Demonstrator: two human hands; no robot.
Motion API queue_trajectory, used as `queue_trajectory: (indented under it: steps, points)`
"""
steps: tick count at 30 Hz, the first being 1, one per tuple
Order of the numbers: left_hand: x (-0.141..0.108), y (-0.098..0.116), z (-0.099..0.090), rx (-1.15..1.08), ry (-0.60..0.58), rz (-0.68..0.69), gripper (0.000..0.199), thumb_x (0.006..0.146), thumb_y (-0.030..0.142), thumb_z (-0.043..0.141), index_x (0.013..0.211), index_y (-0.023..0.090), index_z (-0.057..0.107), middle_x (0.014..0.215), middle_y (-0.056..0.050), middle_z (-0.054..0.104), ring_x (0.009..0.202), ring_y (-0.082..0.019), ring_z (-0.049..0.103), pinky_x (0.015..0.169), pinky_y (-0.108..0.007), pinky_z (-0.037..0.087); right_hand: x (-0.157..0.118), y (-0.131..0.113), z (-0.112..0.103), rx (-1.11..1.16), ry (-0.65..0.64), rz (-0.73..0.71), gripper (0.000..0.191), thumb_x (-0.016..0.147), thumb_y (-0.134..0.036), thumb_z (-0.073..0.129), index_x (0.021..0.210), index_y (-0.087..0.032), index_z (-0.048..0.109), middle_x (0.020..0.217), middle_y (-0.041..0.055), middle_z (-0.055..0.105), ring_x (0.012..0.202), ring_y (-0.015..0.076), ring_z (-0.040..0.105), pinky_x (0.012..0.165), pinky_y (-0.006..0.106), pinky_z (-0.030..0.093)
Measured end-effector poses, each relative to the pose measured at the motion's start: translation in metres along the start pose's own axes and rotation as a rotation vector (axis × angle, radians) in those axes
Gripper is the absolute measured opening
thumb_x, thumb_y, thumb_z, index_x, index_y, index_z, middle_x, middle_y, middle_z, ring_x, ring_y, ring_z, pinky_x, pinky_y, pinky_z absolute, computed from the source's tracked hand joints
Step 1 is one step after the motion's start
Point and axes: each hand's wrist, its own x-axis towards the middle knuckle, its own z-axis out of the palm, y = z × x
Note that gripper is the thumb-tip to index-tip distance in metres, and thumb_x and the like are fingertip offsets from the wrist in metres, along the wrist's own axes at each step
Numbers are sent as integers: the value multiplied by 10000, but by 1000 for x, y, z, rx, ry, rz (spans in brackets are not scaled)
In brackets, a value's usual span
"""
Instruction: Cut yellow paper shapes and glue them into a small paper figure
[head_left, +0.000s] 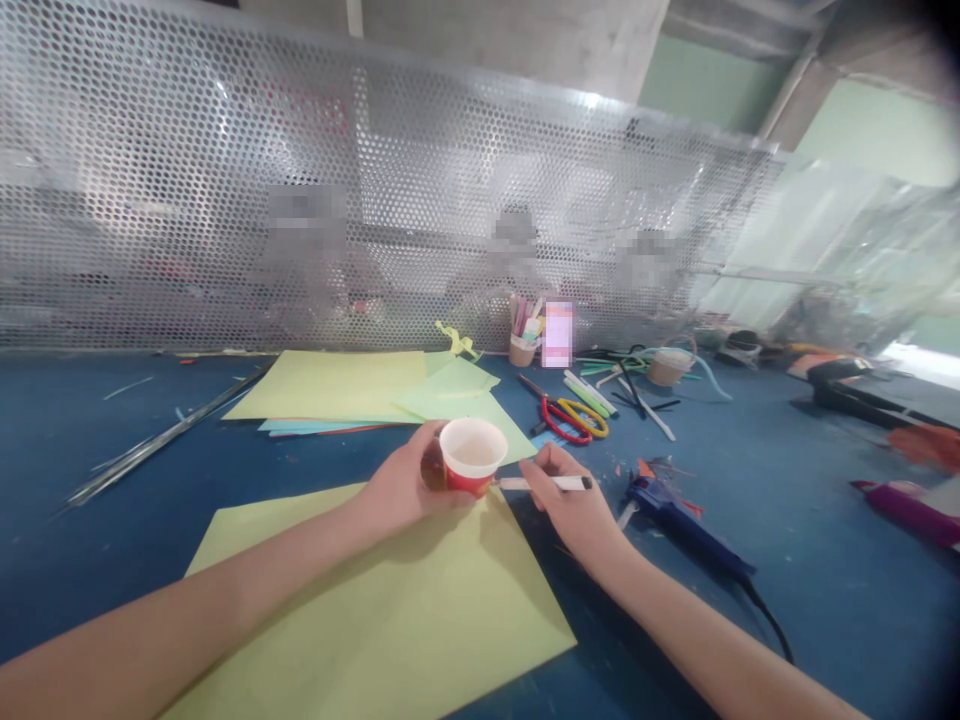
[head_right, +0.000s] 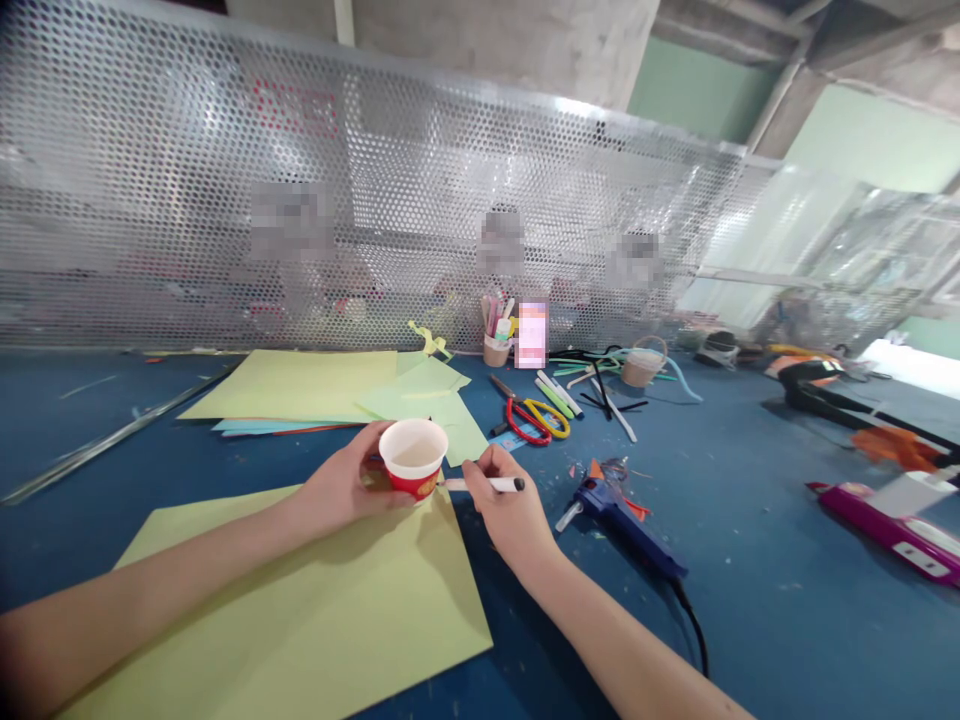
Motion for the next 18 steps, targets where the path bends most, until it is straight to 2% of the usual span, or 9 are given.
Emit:
queue_trajectory:
  steps: [4, 9, 15, 18]
  points:
    - [-2, 5, -1, -54, -45, 2, 927, 612, 345, 752, 1365, 269, 217, 1080, -70, 631, 950, -243, 615, 844, -383, 459, -1, 1, 0, -15, -4, -7, 301, 780, -352, 528, 567, -217, 364, 456, -79, 403, 452, 91, 339, 471, 222, 272]
    - [-1, 3, 2, -54, -26, 54, 781, 617, 329, 741, 1296, 295, 357, 1229, -45, 551, 1000, -228, 592, 888, -370, 451, -1, 2, 1, -19, -21, -27, 306, 785, -364, 525, 578, -215, 355, 464, -82, 391, 457, 89, 329, 469, 220, 269]
    - [-3, 8, 3, -80, -58, 25, 783, 649, 328, 722, 1315, 287, 313, 1216, -51, 562, 975, -220, 599, 835, -344, 484, -1, 2, 1, -35, -22, -38, 306, 788, -366, 521, 583, -217, 350, 462, -84, 382, 460, 93, 326, 469, 222, 269]
    - [-5, 8, 2, -84, -65, 56, 700, 719, 320, 665, 1324, 285, 314, 1250, -52, 537, 1006, -218, 582, 857, -340, 472, -2, 3, 0, -39, -23, -48, 305, 787, -374, 518, 587, -219, 348, 468, -84, 378, 464, 94, 313, 465, 223, 261]
